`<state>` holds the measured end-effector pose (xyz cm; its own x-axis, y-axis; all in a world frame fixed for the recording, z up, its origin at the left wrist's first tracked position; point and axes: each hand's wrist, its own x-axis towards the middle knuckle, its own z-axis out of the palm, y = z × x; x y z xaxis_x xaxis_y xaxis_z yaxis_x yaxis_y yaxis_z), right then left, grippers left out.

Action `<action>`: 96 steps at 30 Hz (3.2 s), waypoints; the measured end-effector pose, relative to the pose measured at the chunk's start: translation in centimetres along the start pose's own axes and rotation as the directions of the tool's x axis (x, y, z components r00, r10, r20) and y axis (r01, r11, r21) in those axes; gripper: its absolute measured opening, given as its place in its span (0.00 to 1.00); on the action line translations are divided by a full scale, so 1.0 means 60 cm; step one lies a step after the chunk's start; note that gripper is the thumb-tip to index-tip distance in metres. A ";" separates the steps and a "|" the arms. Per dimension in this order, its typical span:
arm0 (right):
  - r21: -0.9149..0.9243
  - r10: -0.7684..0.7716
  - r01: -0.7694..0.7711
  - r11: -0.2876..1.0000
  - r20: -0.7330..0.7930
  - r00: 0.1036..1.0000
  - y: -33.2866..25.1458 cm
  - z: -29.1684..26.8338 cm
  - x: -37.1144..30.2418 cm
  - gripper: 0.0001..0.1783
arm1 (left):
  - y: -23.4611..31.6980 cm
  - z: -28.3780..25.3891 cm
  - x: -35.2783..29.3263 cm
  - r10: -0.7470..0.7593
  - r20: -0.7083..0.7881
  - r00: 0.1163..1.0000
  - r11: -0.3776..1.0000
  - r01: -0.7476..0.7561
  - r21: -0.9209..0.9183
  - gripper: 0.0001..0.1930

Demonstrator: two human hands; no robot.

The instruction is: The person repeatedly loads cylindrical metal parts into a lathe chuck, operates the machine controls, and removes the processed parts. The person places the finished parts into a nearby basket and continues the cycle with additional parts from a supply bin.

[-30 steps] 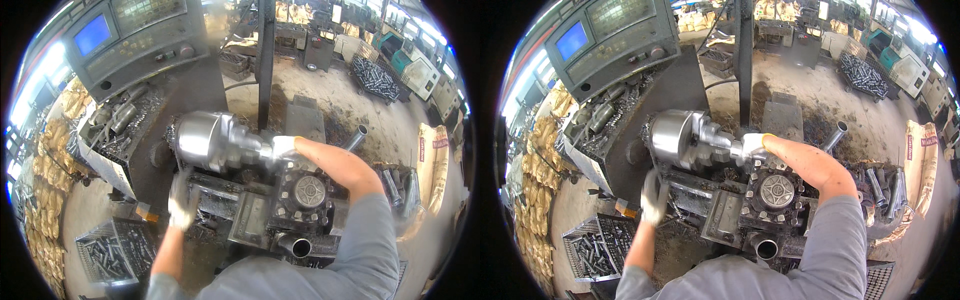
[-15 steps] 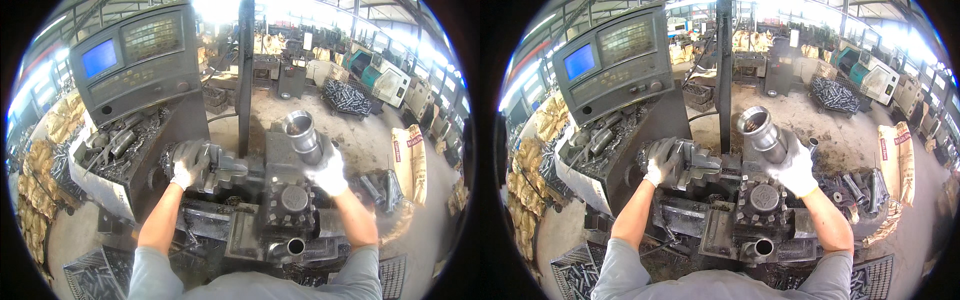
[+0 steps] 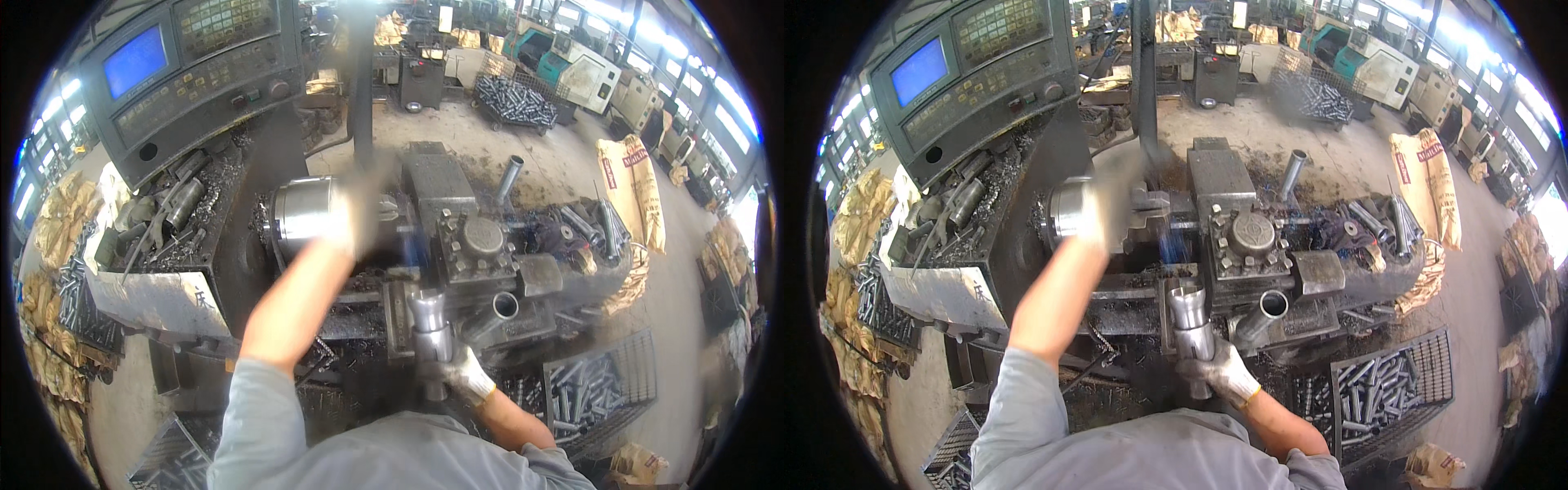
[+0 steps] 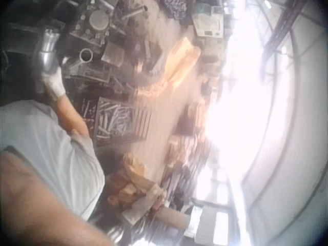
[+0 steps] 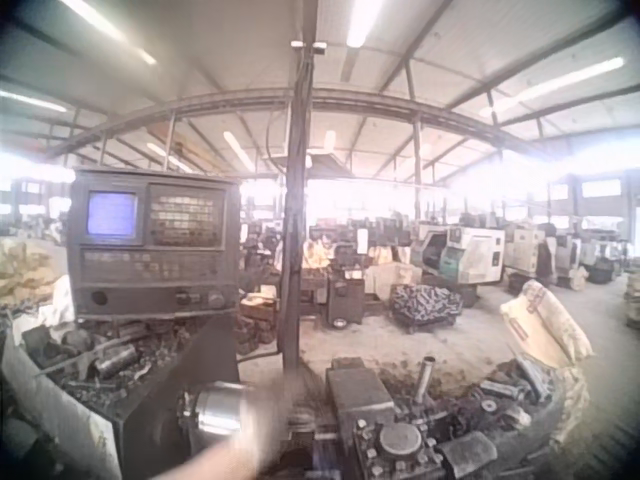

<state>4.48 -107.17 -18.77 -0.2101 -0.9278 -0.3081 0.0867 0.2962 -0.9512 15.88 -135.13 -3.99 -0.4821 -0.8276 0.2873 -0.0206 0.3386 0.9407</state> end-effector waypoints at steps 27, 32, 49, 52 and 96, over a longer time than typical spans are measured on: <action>-0.606 0.364 -0.505 0.615 -0.350 0.863 0.169 -0.451 -0.271 0.41 | -0.382 0.121 -0.402 -0.582 0.365 0.727 -0.005 0.445 -0.895 0.28; -0.733 -0.196 -0.384 0.562 -0.569 0.798 0.130 -0.403 -0.152 0.41 | -0.341 0.106 -0.408 -0.615 0.362 0.700 0.200 0.583 -0.788 0.27; -0.751 -0.259 0.222 0.622 0.071 0.963 0.059 -0.009 0.196 0.22 | -0.327 0.005 -0.377 -0.601 0.190 0.777 0.354 0.472 -0.808 0.28; -0.274 -0.019 0.023 0.961 0.018 1.000 -0.014 -0.015 0.192 0.27 | -0.327 0.006 -0.344 -0.552 0.136 0.822 0.321 0.360 -0.876 0.34; -0.841 -0.398 0.491 0.226 0.380 0.835 -0.275 -0.181 0.485 0.35 | -0.474 -0.244 -0.685 -0.439 -0.875 0.204 0.877 0.311 -0.367 0.15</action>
<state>-13.62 -136.61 -12.22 0.1600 -0.9787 0.1288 -0.9029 -0.1978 -0.3816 49.11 -117.26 -39.89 0.6771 -0.7091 -0.1965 0.1535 -0.1250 0.9802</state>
